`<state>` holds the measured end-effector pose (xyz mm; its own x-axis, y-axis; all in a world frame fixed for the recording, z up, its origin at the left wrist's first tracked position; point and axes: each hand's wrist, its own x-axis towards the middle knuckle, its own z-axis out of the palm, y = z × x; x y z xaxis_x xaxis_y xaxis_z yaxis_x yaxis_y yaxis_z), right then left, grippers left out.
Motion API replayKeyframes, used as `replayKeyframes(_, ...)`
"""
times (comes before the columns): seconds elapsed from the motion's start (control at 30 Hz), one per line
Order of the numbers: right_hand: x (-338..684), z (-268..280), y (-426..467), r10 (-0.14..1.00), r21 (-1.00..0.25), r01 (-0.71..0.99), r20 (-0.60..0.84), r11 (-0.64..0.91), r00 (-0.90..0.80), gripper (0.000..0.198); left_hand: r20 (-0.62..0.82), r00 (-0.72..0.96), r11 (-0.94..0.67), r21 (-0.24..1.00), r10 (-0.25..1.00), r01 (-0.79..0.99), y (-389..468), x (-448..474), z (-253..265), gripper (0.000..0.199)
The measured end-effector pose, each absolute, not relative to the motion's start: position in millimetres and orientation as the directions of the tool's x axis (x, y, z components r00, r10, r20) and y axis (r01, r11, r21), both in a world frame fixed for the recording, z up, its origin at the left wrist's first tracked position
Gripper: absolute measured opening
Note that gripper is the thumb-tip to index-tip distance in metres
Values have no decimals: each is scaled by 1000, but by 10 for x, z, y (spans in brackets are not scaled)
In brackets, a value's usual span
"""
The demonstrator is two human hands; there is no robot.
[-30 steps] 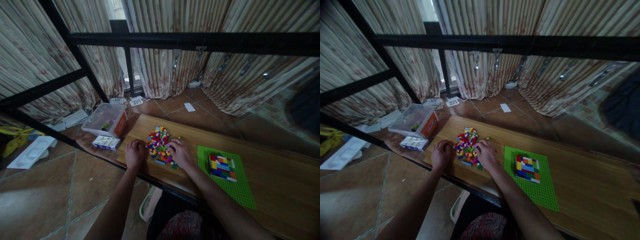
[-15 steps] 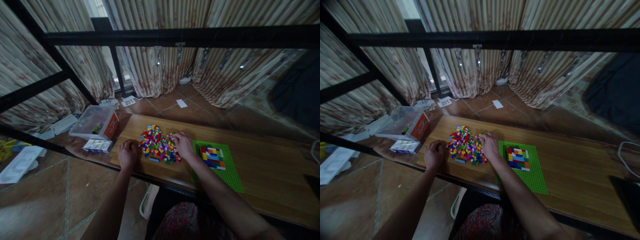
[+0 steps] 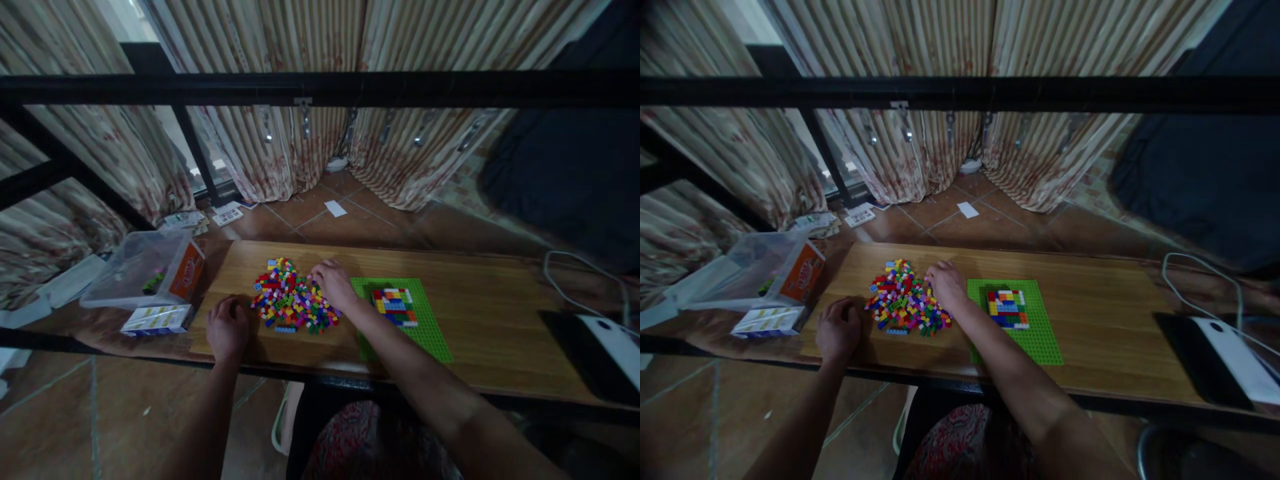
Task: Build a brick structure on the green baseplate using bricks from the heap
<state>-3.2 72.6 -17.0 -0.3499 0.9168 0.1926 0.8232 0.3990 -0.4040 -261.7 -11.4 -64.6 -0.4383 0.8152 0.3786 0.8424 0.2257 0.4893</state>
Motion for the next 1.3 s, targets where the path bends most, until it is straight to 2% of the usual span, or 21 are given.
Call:
replayKeyframes(0.1,-22,-124,344,902,-532,729,288,430,-322,18,357,-437,238,482,825,843,-105,-2626,-625,26)
replayKeyframes(0.2,97,-140,-40,906,-654,627,290,423,-309,23,347,-432,244,469,832,849,-104,-2621,-602,27)
replayKeyframes(0.37,609,-156,-399,947,-709,629,259,319,-189,25,361,-421,235,457,832,858,-98,-2610,-582,27)
replayKeyframes(0.63,1329,-136,-369,954,-702,698,284,142,92,20,327,-451,278,457,831,845,-98,-2586,-543,30)
replayKeyframes(0.9,1426,-288,-166,932,-609,770,358,189,55,17,327,-430,271,434,841,859,-100,-2588,-529,31)
replayKeyframes(1.3,1466,-333,-82,927,-545,807,375,229,-10,18,306,-448,306,413,840,858,-96,-2563,-498,32)
